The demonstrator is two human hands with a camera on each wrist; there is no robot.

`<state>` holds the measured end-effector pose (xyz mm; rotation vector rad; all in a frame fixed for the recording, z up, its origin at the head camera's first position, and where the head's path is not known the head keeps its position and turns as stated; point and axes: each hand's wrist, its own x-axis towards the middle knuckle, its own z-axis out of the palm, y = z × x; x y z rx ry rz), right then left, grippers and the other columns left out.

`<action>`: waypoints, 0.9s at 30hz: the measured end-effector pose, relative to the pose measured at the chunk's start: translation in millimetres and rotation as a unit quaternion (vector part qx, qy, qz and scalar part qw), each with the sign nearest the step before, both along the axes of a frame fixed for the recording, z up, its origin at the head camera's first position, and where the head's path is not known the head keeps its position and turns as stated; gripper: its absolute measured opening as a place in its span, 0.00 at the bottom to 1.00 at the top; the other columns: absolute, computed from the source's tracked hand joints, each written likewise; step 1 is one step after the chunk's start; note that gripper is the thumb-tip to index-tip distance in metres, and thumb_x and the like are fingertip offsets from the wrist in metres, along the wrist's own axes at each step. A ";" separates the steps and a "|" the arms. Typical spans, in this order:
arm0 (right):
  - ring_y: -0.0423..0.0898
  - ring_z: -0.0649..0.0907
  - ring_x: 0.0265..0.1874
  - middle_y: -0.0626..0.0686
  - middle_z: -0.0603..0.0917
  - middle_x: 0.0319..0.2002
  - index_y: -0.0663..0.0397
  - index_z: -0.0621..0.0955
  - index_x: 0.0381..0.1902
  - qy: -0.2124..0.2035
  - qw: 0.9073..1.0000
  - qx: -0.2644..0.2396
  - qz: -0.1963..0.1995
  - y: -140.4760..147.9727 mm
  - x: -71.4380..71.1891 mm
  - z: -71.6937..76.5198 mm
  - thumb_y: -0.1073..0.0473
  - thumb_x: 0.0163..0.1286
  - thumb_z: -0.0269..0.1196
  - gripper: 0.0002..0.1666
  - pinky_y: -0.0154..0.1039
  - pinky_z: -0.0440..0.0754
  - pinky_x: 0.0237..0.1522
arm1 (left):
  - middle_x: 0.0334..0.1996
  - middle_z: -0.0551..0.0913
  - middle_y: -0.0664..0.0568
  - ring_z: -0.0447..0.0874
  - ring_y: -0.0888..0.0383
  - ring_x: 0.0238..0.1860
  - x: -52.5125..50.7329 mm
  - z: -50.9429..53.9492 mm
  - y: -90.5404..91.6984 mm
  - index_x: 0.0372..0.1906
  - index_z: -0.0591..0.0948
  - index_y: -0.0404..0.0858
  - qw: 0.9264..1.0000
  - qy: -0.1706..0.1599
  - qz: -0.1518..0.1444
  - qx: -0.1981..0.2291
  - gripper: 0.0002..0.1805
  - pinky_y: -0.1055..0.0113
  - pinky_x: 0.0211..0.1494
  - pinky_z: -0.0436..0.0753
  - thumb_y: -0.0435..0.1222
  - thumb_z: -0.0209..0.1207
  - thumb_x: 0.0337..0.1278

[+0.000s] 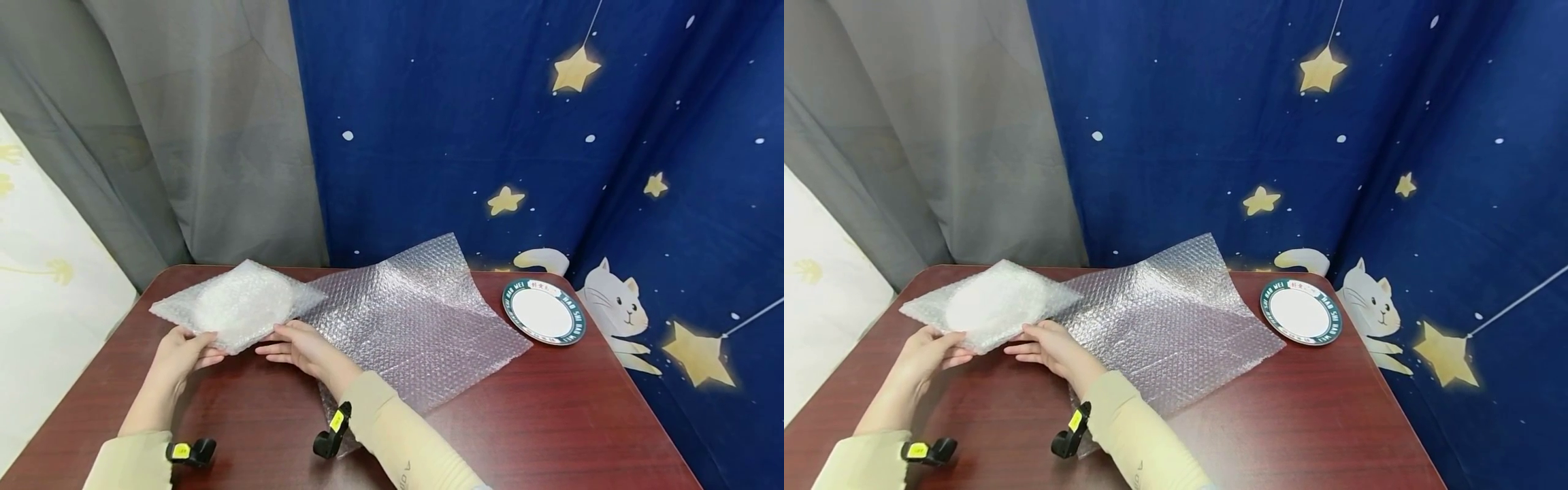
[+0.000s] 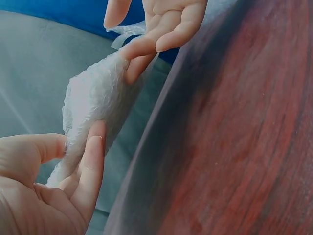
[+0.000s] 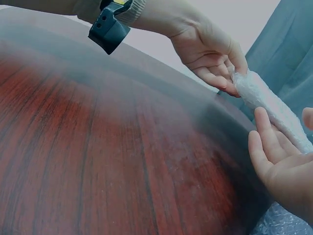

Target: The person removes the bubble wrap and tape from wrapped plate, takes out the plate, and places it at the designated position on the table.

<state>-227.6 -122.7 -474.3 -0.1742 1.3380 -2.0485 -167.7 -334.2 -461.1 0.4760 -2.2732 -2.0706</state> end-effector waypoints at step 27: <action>0.41 0.81 0.18 0.61 0.85 0.32 0.57 0.71 0.38 0.076 0.995 0.048 -0.039 0.4 -2.0 38.7 0.61 0.73 0.55 0.06 0.39 0.83 0.33 | 0.23 0.79 0.51 0.84 0.61 0.19 10.0 36.3 13.4 0.42 0.61 0.31 0.994 0.084 0.029 0.061 0.10 0.68 0.28 0.83 0.27 0.52 0.66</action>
